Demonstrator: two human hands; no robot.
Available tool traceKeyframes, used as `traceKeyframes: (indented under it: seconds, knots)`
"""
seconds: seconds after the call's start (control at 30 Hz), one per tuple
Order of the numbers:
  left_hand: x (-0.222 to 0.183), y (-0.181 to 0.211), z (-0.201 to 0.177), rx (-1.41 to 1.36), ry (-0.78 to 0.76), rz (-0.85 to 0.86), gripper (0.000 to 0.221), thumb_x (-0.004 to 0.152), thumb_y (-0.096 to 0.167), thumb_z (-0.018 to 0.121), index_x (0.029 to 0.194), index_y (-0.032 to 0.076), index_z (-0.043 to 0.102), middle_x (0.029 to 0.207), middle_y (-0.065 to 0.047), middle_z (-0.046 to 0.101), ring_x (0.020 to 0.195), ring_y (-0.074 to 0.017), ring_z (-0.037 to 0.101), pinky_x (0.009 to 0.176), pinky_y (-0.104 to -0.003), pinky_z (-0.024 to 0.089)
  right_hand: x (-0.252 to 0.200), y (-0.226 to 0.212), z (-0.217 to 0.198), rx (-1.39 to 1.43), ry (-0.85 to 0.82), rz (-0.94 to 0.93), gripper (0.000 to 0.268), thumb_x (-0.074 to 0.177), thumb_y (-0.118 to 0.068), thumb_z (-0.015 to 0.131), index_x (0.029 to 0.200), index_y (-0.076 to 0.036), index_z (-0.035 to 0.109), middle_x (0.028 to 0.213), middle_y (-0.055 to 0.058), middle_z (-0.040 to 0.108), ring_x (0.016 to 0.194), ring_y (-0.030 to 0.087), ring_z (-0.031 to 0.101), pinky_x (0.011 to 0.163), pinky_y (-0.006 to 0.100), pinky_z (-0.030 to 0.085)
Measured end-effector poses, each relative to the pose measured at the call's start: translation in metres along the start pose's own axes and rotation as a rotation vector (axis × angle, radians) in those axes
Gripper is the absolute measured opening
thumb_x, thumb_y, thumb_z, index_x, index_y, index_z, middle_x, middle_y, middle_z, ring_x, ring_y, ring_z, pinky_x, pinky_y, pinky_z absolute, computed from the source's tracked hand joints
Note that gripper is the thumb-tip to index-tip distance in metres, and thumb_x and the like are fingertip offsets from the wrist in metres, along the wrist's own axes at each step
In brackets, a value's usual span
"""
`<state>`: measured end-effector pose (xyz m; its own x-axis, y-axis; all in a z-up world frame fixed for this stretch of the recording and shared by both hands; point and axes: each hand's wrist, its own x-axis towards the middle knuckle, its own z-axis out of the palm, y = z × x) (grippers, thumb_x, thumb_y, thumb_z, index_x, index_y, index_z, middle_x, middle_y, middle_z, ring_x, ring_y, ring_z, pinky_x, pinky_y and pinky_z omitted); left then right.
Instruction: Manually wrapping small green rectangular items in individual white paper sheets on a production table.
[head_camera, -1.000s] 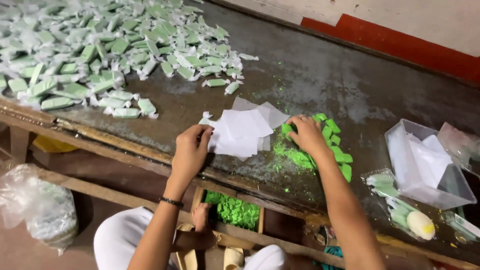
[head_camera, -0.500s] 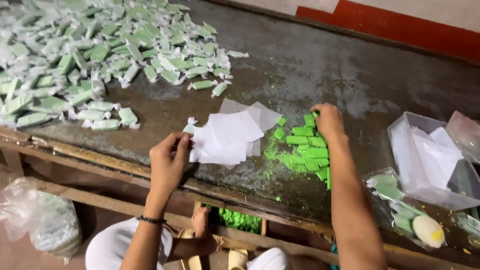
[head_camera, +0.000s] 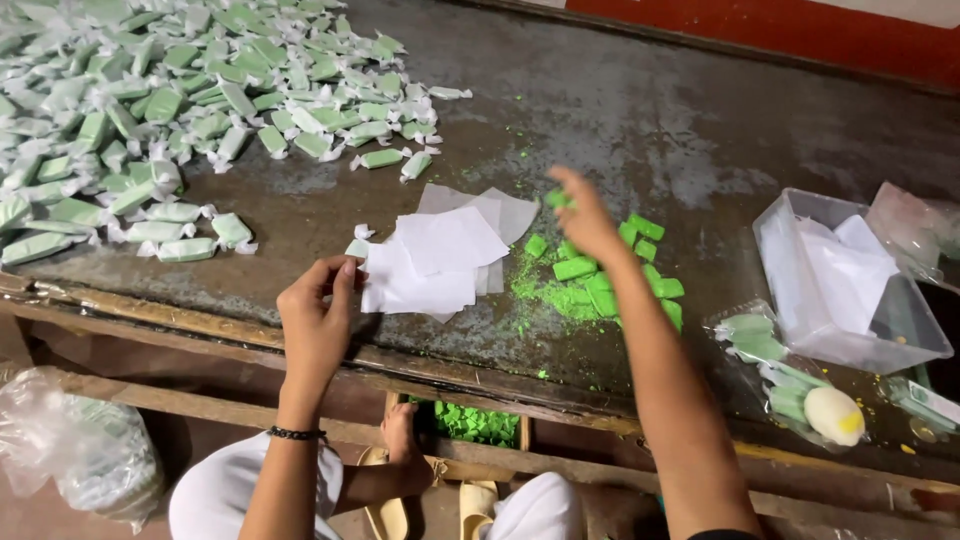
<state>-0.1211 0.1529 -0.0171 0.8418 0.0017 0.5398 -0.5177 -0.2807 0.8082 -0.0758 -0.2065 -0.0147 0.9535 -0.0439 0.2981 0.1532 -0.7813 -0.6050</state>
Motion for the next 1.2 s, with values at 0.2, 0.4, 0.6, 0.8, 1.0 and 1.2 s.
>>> traceKeyframes:
  seconds: [0.2,0.4,0.6,0.8,1.0,1.2]
  knots:
    - [0.001,0.001,-0.001,0.004,0.001,-0.001,0.015,0.097,0.004,0.056,0.096,0.003,0.070,0.074,-0.015,0.069,0.071,-0.0269,0.069,0.070,-0.037,0.053,-0.024,-0.041,-0.015,0.170,-0.211,0.158,0.034,0.086,-0.002,0.059,0.120,-0.003,0.058,0.112,0.021,0.056,0.079,0.022,0.058,0.075,0.035,0.049]
    - [0.000,0.004,-0.001,0.004,-0.005,0.009,0.014,0.097,0.004,0.056,0.096,0.003,0.070,0.075,-0.015,0.069,0.072,-0.0273,0.069,0.070,-0.038,0.053,-0.024,-0.026,0.040,-0.373,-0.229,-0.057,0.012,0.088,-0.004,0.061,0.098,-0.006,0.055,0.116,0.027,0.044,0.104,0.038,0.061,0.087,0.041,0.051]
    - [-0.001,-0.002,0.000,0.013,-0.004,0.021,0.015,0.098,0.004,0.056,0.096,0.004,0.070,0.076,-0.015,0.070,0.073,-0.0274,0.069,0.071,-0.038,0.053,-0.023,-0.026,0.042,-0.385,-0.224,-0.003,0.023,0.092,-0.006,0.054,0.113,-0.002,0.046,0.118,0.035,0.040,0.064,0.031,0.063,0.053,0.042,0.053]
    - [-0.001,0.002,-0.001,0.008,-0.009,0.014,0.015,0.098,0.004,0.055,0.097,0.002,0.070,0.076,-0.015,0.069,0.073,-0.0271,0.069,0.072,-0.038,0.053,-0.029,-0.055,-0.004,0.165,-0.132,0.292,0.028,0.094,-0.013,0.052,0.120,-0.004,0.058,0.106,0.021,0.058,0.070,0.019,0.061,0.059,0.030,0.053]
    - [-0.001,0.002,-0.001,-0.001,0.003,0.032,0.013,0.097,0.004,0.057,0.095,0.003,0.070,0.075,-0.015,0.070,0.073,-0.0287,0.070,0.071,-0.037,0.053,-0.010,0.025,-0.059,1.478,0.261,0.478,0.033,0.085,-0.035,0.063,0.102,-0.007,0.061,0.092,0.016,0.063,0.069,0.018,0.061,0.056,0.023,0.053]
    - [-0.001,-0.001,0.000,-0.010,0.003,0.031,0.013,0.096,0.004,0.057,0.095,0.004,0.070,0.076,-0.014,0.070,0.073,-0.0265,0.070,0.071,-0.036,0.054,-0.023,0.003,-0.048,0.756,0.173,0.371,0.014,0.089,-0.022,0.064,0.087,-0.008,0.062,0.071,0.012,0.064,0.052,0.018,0.061,0.047,0.027,0.052]
